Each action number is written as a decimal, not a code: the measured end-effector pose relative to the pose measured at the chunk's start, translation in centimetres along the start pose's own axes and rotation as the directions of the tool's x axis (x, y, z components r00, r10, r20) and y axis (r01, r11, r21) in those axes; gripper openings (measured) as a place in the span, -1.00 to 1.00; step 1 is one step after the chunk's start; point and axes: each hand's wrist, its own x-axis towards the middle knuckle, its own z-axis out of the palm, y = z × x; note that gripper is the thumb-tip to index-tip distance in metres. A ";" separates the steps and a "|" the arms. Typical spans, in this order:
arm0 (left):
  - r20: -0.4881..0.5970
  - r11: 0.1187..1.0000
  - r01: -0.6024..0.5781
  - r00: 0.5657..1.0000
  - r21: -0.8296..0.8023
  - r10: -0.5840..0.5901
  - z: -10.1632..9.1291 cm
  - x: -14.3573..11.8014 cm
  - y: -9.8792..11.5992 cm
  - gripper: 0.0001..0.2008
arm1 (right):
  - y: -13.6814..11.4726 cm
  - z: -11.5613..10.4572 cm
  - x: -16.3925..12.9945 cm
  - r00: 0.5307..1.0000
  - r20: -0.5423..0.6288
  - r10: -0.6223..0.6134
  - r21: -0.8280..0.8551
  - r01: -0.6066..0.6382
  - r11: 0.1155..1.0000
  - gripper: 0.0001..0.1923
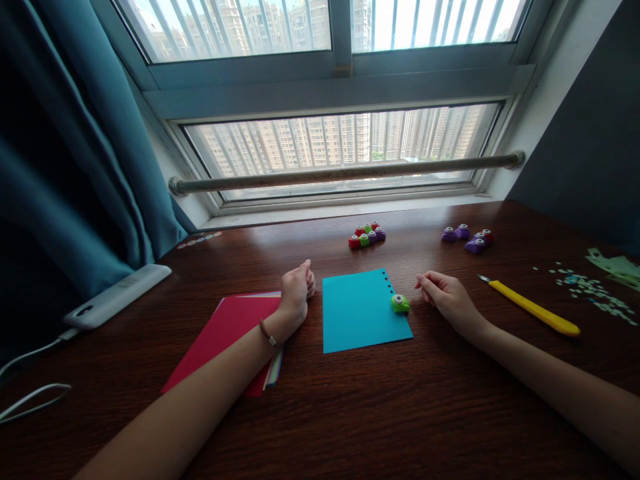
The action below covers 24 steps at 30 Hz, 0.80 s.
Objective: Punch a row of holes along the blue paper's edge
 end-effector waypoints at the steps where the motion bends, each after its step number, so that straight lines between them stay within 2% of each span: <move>1: 0.001 1.000 0.000 1.000 0.000 0.000 0.0 0.0 0.0 -0.57 | 0.0 0.0 0.0 1.000 -0.001 0.001 0.000 -0.001 1.000 -0.65; 24: -0.002 1.000 0.029 1.000 0.009 -0.029 0.2 -0.2 0.3 -0.58 | 0.0 0.0 0.0 1.000 -0.001 -0.011 -0.010 0.011 1.000 -0.64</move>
